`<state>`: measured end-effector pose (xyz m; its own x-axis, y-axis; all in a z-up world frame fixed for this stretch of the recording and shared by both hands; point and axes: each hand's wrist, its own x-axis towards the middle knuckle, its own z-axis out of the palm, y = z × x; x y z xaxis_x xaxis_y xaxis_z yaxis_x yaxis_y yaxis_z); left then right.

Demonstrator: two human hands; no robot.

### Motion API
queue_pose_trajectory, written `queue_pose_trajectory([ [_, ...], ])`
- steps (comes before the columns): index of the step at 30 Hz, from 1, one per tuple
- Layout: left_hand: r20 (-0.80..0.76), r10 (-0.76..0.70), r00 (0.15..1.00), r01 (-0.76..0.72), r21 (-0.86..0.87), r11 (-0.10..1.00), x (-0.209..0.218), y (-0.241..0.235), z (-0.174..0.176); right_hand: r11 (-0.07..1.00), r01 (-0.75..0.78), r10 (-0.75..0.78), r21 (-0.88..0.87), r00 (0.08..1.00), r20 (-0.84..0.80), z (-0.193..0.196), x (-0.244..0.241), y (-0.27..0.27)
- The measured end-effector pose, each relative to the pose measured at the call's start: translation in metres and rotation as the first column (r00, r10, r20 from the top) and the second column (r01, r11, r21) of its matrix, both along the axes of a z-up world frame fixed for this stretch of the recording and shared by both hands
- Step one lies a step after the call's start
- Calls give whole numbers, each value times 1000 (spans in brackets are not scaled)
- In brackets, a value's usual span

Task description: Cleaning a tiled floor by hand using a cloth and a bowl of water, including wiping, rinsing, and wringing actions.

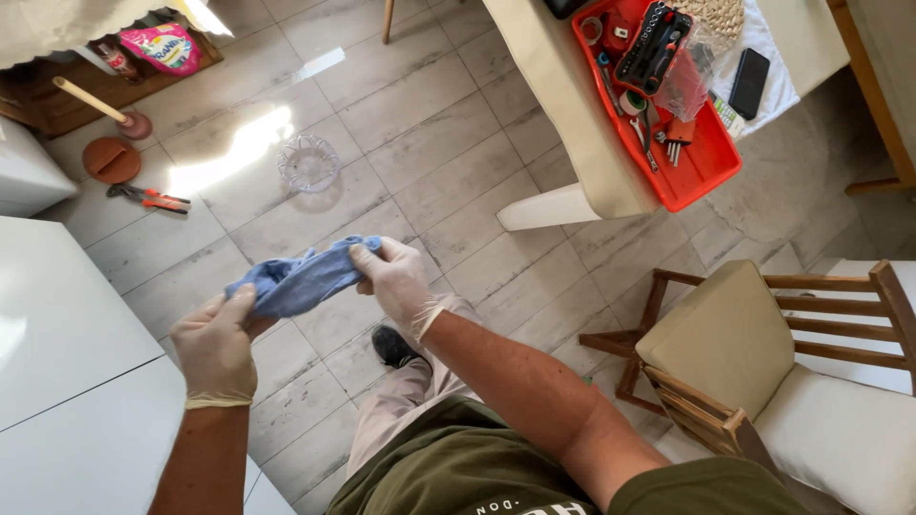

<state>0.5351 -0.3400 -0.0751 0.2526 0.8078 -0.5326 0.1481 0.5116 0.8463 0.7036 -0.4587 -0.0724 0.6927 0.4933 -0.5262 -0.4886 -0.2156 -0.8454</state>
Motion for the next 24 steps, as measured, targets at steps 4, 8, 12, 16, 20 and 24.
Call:
queue_pose_trajectory([
  [4, 126, 113, 986, -93, -156, 983, 2, 6, -5, 998, -10, 10, -55, 1000, 12, 6, 24, -28],
  [8, 130, 261, 957, -223, -252, 942, 31, 4, 23, 850, -452, 513, -269, 828, 229, -1, 37, -56],
  [12, 153, 288, 945, -270, -129, 954, 53, -1, 26, 592, -639, 787, -491, 591, 180, -15, 70, -81],
  [16, 65, 195, 979, -192, -47, 980, 73, -12, 15, 586, -649, 772, -485, 630, 89, -12, 132, -141],
  [20, -178, 66, 982, -2, 338, 941, 75, -24, 10, 542, -572, 803, -616, 568, 180, -27, 194, -216],
  [24, -384, 114, 916, 115, 524, 844, 35, 6, -86, 408, -528, 822, -745, 568, 47, -43, 259, -284],
])
